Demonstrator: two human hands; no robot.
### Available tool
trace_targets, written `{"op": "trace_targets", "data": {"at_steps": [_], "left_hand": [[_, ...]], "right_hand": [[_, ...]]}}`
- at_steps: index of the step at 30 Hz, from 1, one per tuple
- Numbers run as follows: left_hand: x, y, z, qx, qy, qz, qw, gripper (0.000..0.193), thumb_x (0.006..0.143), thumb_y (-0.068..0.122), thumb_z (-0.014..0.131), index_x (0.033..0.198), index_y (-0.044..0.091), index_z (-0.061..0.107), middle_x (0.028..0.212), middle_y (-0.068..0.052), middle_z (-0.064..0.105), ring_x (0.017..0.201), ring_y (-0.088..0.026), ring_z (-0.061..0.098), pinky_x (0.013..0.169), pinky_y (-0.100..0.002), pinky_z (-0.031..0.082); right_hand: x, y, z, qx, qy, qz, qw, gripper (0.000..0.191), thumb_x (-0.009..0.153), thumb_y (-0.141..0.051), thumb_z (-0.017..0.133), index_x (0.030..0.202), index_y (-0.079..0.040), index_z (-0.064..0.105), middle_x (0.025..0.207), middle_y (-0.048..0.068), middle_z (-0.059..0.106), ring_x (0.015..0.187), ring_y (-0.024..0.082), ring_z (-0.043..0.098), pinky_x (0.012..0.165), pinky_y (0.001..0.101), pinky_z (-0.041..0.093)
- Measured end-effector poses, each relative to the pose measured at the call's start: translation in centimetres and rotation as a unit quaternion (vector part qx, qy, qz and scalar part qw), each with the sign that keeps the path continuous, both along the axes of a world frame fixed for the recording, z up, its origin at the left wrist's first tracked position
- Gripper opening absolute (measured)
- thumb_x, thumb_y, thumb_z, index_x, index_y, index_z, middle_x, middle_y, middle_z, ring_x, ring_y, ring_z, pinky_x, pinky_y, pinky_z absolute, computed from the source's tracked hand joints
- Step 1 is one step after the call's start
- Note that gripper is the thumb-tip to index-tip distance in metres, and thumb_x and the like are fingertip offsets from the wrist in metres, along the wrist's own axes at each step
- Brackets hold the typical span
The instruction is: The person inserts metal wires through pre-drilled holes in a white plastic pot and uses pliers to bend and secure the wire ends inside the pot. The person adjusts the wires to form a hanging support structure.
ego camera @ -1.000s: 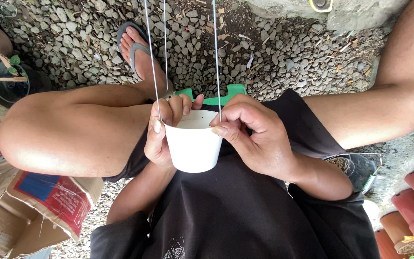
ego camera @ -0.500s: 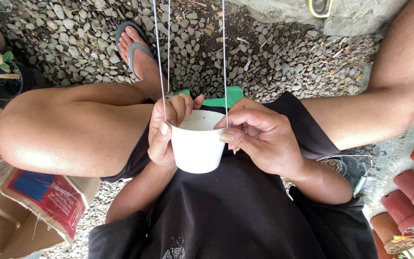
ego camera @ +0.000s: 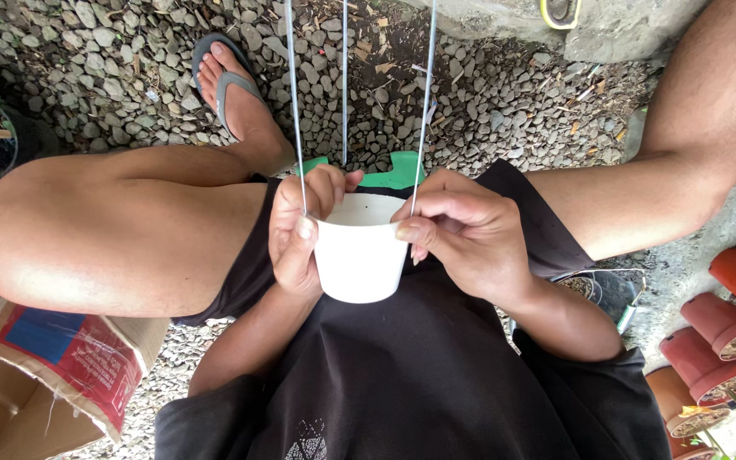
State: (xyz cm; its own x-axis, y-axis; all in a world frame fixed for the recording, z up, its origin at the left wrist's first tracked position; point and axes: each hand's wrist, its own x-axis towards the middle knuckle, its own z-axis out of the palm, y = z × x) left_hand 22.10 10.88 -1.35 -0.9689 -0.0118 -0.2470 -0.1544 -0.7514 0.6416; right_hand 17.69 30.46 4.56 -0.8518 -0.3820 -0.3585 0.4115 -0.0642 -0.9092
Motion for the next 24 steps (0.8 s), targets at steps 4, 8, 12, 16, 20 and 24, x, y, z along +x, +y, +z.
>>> {"op": "trace_targets", "data": {"at_steps": [4,8,12,16,20,24], "left_hand": [[0.0,1.4,-0.4,0.037,-0.051,0.031,0.998,0.023,0.108,0.033,0.063,0.107,0.013,0.052,0.097,0.000,0.048,0.104,-0.018,0.048,0.121,-0.046,0.038],[0.5,1.9,-0.5,-0.056,-0.228,0.030,0.972,0.040,0.105,0.033,0.056,0.135,0.007,0.052,0.127,-0.005,0.062,0.123,-0.019,0.057,0.109,-0.040,0.046],[1.8,0.2,0.0,-0.148,-0.203,-0.118,0.961,0.058,0.114,0.034,0.050,0.157,-0.003,0.040,0.139,-0.012,0.059,0.126,-0.016,0.055,0.108,-0.029,0.045],[2.0,-0.1,-0.3,-0.242,-0.173,-0.173,0.939,0.079,0.101,0.029,0.065,0.159,-0.001,0.021,0.140,-0.011,0.056,0.129,-0.015,0.055,0.109,-0.030,0.044],[1.5,0.5,-1.1,-0.194,-0.190,-0.162,0.949,0.085,0.088,0.022,0.079,0.155,-0.002,0.032,0.129,-0.013,0.062,0.119,-0.017,0.060,0.102,-0.034,0.050],[1.9,0.5,-1.6,-0.174,-0.210,-0.165,0.948,0.076,0.095,0.023,0.073,0.156,-0.003,0.036,0.136,-0.013,0.063,0.124,-0.018,0.061,0.107,-0.034,0.049]], "right_hand": [[-0.7,0.1,-0.4,0.056,0.052,-0.005,0.997,0.009,0.098,0.000,0.072,0.107,0.004,0.071,0.099,0.010,0.067,0.069,0.007,0.065,0.058,0.0197,0.057],[-1.6,-0.5,-0.2,0.154,0.083,-0.008,0.985,0.012,0.093,0.001,0.078,0.103,0.003,0.073,0.094,0.008,0.066,0.063,0.005,0.058,0.055,0.0192,0.047],[-2.0,-2.4,-0.2,0.248,0.176,0.031,0.952,0.015,0.089,-0.002,0.084,0.101,0.000,0.075,0.086,0.005,0.067,0.062,0.006,0.058,0.054,0.0226,0.045],[-2.0,-3.8,0.6,0.312,0.234,0.080,0.917,0.013,0.095,-0.004,0.080,0.108,-0.004,0.077,0.084,0.004,0.066,0.063,0.009,0.061,0.055,0.0263,0.047],[-1.5,-3.0,1.6,0.276,0.234,0.066,0.930,0.020,0.100,-0.004,0.071,0.121,-0.003,0.072,0.102,0.010,0.069,0.071,0.012,0.067,0.062,0.0257,0.053],[-1.0,-0.2,-0.1,0.312,0.253,-0.038,0.915,0.017,0.108,-0.005,0.064,0.125,-0.005,0.065,0.115,0.012,0.068,0.095,0.019,0.067,0.084,0.0310,0.055]]}}
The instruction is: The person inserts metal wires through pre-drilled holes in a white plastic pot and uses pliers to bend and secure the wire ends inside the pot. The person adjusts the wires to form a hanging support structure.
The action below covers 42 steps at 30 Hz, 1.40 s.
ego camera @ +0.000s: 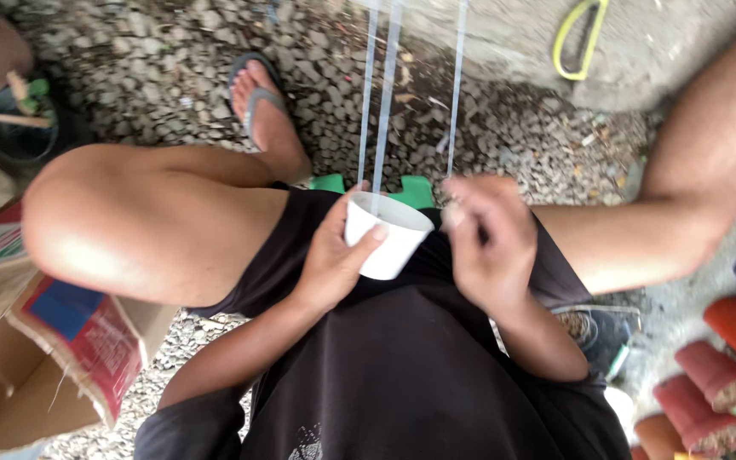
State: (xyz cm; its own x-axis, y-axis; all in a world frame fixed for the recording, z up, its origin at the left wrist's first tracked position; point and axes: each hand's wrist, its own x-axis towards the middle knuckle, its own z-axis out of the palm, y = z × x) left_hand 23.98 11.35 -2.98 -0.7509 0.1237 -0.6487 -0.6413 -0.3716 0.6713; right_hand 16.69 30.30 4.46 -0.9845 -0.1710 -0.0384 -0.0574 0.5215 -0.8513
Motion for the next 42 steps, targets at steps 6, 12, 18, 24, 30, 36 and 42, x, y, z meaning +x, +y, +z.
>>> {"op": "trace_targets", "data": {"at_steps": [6,12,18,24,30,36,42], "left_hand": [[0.7,-1.3,0.1,0.053,0.018,-0.004,0.998,0.080,0.101,0.044,0.064,0.159,-0.002,0.032,0.144,-0.015,0.060,0.131,-0.021,0.060,0.112,-0.035,0.048],[0.0,-1.4,1.0,0.091,0.015,0.020,0.996,0.100,0.098,0.069,0.052,0.161,-0.004,0.026,0.150,-0.020,0.054,0.136,-0.026,0.057,0.114,-0.040,0.048],[-0.6,-0.9,2.5,0.173,-0.048,0.039,0.983,0.111,0.092,0.081,0.041,0.162,-0.003,0.023,0.156,-0.021,0.048,0.140,-0.031,0.053,0.118,-0.044,0.043],[-0.2,-0.7,3.7,0.265,-0.090,0.074,0.957,0.119,0.088,0.088,0.032,0.163,-0.004,0.029,0.153,-0.022,0.051,0.134,-0.031,0.058,0.112,-0.046,0.048],[0.3,-0.8,4.3,0.340,-0.115,0.125,0.925,0.119,0.090,0.087,0.031,0.163,-0.006,0.033,0.141,-0.021,0.060,0.120,-0.032,0.067,0.099,-0.048,0.057],[0.4,-0.4,4.3,0.346,-0.099,0.133,0.923,0.117,0.092,0.088,0.029,0.161,-0.007,0.036,0.135,-0.020,0.063,0.116,-0.030,0.067,0.097,-0.047,0.058],[0.4,-0.3,4.2,0.357,-0.111,0.139,0.917,0.116,0.092,0.087,0.027,0.161,-0.006,0.036,0.135,-0.018,0.063,0.117,-0.029,0.067,0.099,-0.044,0.058]], "right_hand": [[-1.8,3.1,-8.7,-0.077,-0.228,-0.091,0.966,0.032,0.113,-0.017,0.058,0.138,0.002,0.059,0.129,0.012,0.066,0.121,0.021,0.062,0.103,0.0341,0.050],[-0.6,3.4,-10.0,-0.221,-0.344,-0.136,0.902,0.029,0.107,-0.011,0.062,0.131,0.004,0.065,0.110,0.013,0.073,0.096,0.016,0.072,0.087,0.0275,0.059],[-0.1,3.7,-4.9,-0.296,-0.364,-0.049,0.882,0.019,0.106,-0.009,0.061,0.120,0.002,0.066,0.100,0.009,0.071,0.093,0.016,0.073,0.089,0.0306,0.064],[-0.2,2.1,0.0,-0.353,-0.243,0.049,0.902,0.003,0.110,-0.002,0.066,0.109,0.000,0.064,0.109,0.006,0.063,0.115,0.014,0.059,0.109,0.0299,0.049],[-1.3,0.7,1.8,-0.310,-0.241,0.091,0.915,0.015,0.101,-0.001,0.072,0.115,-0.004,0.066,0.108,0.005,0.064,0.107,0.013,0.057,0.105,0.0313,0.048],[-1.6,-0.1,2.3,-0.310,-0.239,0.102,0.914,0.015,0.101,-0.004,0.074,0.114,-0.006,0.066,0.109,0.004,0.063,0.112,0.014,0.057,0.114,0.0354,0.050],[-1.5,-0.1,2.1,-0.310,-0.243,0.098,0.914,0.014,0.100,-0.004,0.075,0.113,-0.006,0.068,0.108,0.004,0.064,0.111,0.013,0.058,0.117,0.0375,0.052]]}}
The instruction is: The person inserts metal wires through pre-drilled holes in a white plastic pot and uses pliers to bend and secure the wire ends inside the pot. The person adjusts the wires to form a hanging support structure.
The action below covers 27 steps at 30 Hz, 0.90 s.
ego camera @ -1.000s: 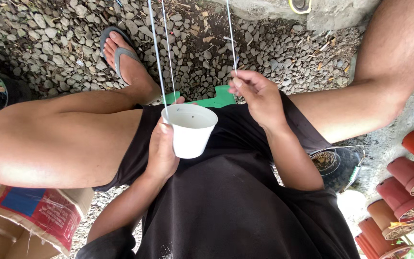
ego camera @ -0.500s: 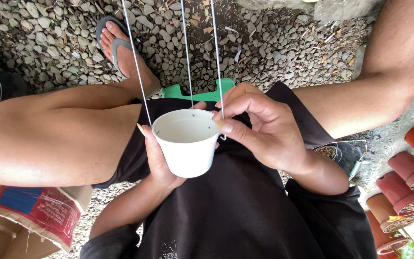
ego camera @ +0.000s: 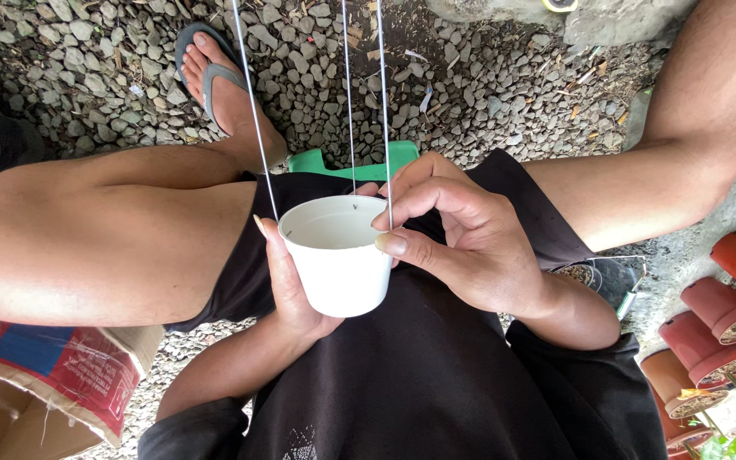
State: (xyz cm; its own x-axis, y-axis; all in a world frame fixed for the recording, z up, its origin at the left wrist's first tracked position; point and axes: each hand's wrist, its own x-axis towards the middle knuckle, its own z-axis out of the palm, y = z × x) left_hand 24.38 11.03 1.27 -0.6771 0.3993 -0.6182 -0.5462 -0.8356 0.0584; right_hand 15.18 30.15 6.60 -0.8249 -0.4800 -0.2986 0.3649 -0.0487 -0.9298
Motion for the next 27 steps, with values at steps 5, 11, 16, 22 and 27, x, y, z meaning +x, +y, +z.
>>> {"op": "trace_targets", "data": {"at_steps": [5,11,16,22,27], "left_hand": [[0.1,0.1,-0.1,-0.006,-0.008,-0.008,1.000,0.116,0.090,0.087,0.027,0.160,-0.004,0.036,0.136,-0.017,0.062,0.119,-0.028,0.066,0.099,-0.044,0.057],[-0.2,0.2,-0.2,-0.024,-0.020,-0.008,0.999,0.113,0.090,0.086,0.027,0.159,-0.003,0.036,0.136,-0.018,0.062,0.120,-0.028,0.066,0.101,-0.044,0.057],[-0.3,0.3,-0.1,-0.006,0.006,0.003,1.000,0.110,0.095,0.085,0.027,0.161,-0.003,0.036,0.138,-0.018,0.061,0.122,-0.029,0.065,0.103,-0.045,0.056],[-1.1,-0.1,-1.0,-0.080,-0.017,-0.017,0.996,0.107,0.092,0.080,0.027,0.159,-0.003,0.035,0.147,-0.016,0.057,0.130,-0.028,0.062,0.111,-0.044,0.051],[-1.6,-0.5,-2.3,-0.098,0.021,-0.021,0.995,0.104,0.101,0.078,0.025,0.159,-0.007,0.038,0.144,-0.021,0.059,0.131,-0.028,0.060,0.113,-0.043,0.048]], "right_hand": [[0.1,0.1,-0.1,0.004,-0.003,-0.005,1.000,0.014,0.099,-0.004,0.075,0.112,-0.005,0.068,0.111,0.004,0.065,0.112,0.013,0.057,0.114,0.0351,0.051],[0.0,0.3,-0.1,0.022,0.001,-0.001,1.000,0.014,0.099,-0.003,0.075,0.111,-0.006,0.068,0.106,0.003,0.065,0.111,0.013,0.057,0.107,0.0309,0.048],[0.1,0.4,-0.4,0.017,-0.006,-0.002,1.000,0.013,0.100,-0.003,0.075,0.111,-0.006,0.068,0.106,0.003,0.065,0.110,0.013,0.058,0.106,0.0307,0.048],[0.1,1.3,-1.7,0.009,-0.016,-0.016,1.000,0.012,0.101,-0.001,0.072,0.112,-0.004,0.067,0.115,0.005,0.062,0.114,0.015,0.057,0.111,0.0334,0.047],[0.5,1.1,-3.2,-0.017,-0.023,-0.035,0.999,0.006,0.107,-0.002,0.066,0.111,-0.004,0.062,0.117,0.006,0.062,0.123,0.018,0.056,0.116,0.0362,0.043]]}}
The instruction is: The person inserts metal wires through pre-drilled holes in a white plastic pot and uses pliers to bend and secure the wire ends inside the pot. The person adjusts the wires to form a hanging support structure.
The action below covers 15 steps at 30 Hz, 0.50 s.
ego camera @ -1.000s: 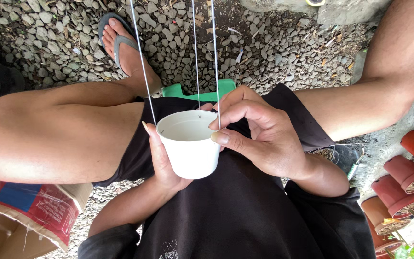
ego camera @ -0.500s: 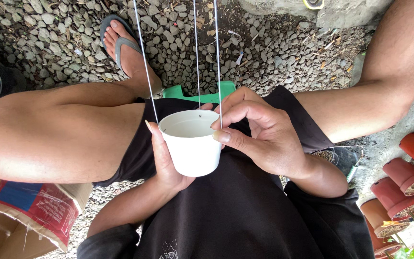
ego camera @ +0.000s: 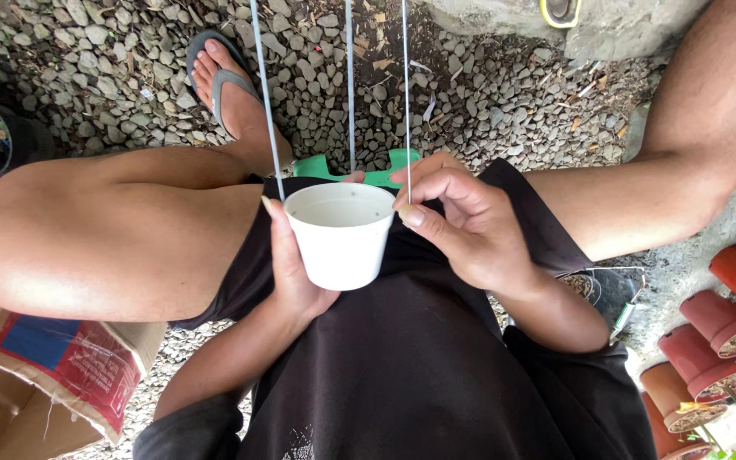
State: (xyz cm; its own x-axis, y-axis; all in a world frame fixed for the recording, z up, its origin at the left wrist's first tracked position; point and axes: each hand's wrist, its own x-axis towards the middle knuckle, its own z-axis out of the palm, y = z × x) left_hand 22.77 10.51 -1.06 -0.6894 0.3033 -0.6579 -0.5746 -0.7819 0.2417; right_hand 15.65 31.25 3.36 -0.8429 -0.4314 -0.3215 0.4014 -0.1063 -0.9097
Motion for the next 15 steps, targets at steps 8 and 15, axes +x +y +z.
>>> {"op": "trace_targets", "data": {"at_steps": [8,15], "left_hand": [[-0.6,1.8,0.1,0.001,-0.007,-0.022,1.000,0.095,0.103,0.072,0.022,0.160,-0.003,0.034,0.146,-0.015,0.057,0.136,-0.025,0.056,0.118,-0.043,0.043],[-0.7,2.6,1.1,0.003,-0.044,0.008,0.999,0.095,0.102,0.072,0.021,0.157,-0.003,0.037,0.144,-0.015,0.058,0.133,-0.025,0.057,0.117,-0.043,0.044]], "right_hand": [[0.0,0.3,0.7,0.011,0.027,-0.007,1.000,0.008,0.106,-0.002,0.067,0.113,-0.004,0.063,0.113,0.006,0.063,0.124,0.019,0.055,0.119,0.0388,0.042],[-0.4,0.1,1.3,0.016,0.009,0.007,1.000,0.010,0.104,0.000,0.069,0.112,-0.004,0.063,0.110,0.006,0.061,0.120,0.019,0.055,0.116,0.0390,0.044]]}}
